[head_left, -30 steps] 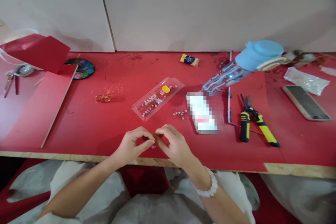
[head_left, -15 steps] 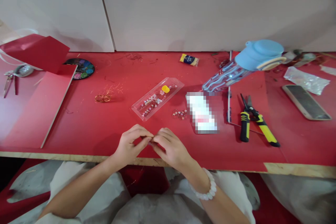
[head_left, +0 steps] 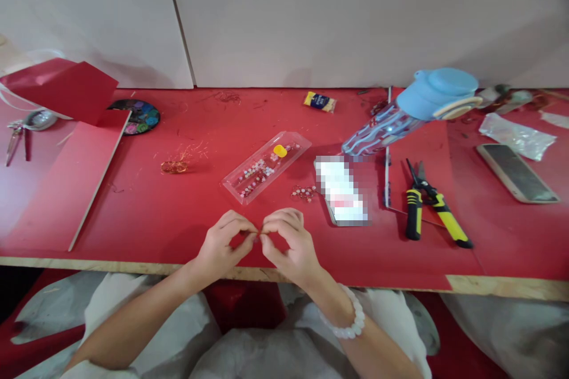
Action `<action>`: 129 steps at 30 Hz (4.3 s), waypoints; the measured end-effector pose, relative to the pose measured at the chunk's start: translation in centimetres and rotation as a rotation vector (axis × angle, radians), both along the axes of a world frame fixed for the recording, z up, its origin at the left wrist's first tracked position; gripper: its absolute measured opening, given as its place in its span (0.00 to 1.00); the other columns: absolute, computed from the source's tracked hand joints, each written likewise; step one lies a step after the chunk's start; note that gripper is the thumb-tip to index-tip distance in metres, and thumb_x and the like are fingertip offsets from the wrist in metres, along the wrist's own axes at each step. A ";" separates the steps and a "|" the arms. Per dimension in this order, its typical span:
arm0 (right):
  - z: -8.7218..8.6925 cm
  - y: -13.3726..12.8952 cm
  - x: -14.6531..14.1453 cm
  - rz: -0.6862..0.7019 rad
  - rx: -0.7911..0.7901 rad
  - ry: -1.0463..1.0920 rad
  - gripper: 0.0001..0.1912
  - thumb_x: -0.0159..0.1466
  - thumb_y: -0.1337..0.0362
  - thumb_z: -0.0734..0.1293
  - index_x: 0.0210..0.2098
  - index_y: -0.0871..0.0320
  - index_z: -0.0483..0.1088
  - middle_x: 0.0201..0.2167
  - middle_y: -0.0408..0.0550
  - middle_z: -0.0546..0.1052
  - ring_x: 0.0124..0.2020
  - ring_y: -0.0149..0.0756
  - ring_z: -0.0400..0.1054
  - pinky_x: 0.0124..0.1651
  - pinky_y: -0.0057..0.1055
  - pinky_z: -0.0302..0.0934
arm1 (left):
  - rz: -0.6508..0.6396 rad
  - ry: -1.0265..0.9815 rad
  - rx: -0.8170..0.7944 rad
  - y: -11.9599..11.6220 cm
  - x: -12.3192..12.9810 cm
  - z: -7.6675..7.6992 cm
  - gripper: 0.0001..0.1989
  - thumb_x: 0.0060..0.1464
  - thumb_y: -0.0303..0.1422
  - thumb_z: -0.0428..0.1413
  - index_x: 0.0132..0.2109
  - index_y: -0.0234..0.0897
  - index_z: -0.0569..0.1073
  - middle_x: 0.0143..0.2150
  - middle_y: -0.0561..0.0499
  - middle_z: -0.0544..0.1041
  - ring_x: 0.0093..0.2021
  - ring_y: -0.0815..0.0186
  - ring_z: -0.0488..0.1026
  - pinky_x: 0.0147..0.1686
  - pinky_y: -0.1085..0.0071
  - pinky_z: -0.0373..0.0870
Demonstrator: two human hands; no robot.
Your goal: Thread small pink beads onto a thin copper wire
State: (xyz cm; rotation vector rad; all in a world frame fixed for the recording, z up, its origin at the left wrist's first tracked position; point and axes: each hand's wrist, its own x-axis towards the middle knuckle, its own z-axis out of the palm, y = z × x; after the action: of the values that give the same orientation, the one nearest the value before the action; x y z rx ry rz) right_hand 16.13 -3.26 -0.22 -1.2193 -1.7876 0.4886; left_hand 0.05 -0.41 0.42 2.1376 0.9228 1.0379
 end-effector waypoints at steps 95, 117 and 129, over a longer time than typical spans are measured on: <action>-1.4 0.7 0.3 -0.016 0.141 -0.125 0.08 0.58 0.72 0.63 0.35 0.54 0.67 0.33 0.48 0.73 0.38 0.38 0.63 0.41 0.38 0.63 | -0.061 -0.298 -1.063 0.7 0.0 0.4 0.12 0.46 0.38 0.59 0.27 0.32 0.71 0.23 0.54 0.67 0.26 0.72 0.63 0.30 0.75 0.61; -1.1 0.5 -0.5 -0.037 0.064 0.080 0.07 0.55 0.72 0.66 0.26 0.54 0.65 0.32 0.46 0.72 0.38 0.37 0.62 0.40 0.37 0.62 | 0.066 -0.365 -0.775 0.6 0.0 -0.4 0.05 0.45 0.31 0.61 0.27 0.33 0.76 0.29 0.51 0.70 0.31 0.70 0.68 0.34 0.73 0.65; -0.6 0.7 0.4 0.089 -0.311 0.391 0.06 0.55 0.70 0.60 0.23 0.56 0.61 0.33 0.47 0.69 0.38 0.36 0.64 0.43 0.37 0.60 | -0.084 -0.022 -0.315 0.0 0.0 -0.1 0.06 0.50 0.24 0.53 0.31 0.34 0.75 0.26 0.49 0.75 0.29 0.69 0.68 0.32 0.73 0.67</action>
State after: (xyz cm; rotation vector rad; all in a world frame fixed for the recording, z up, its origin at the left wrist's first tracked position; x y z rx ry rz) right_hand 16.55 -2.54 -0.84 -1.1556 -1.4691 1.0141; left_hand 0.08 -0.36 0.34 1.8820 0.9111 0.8130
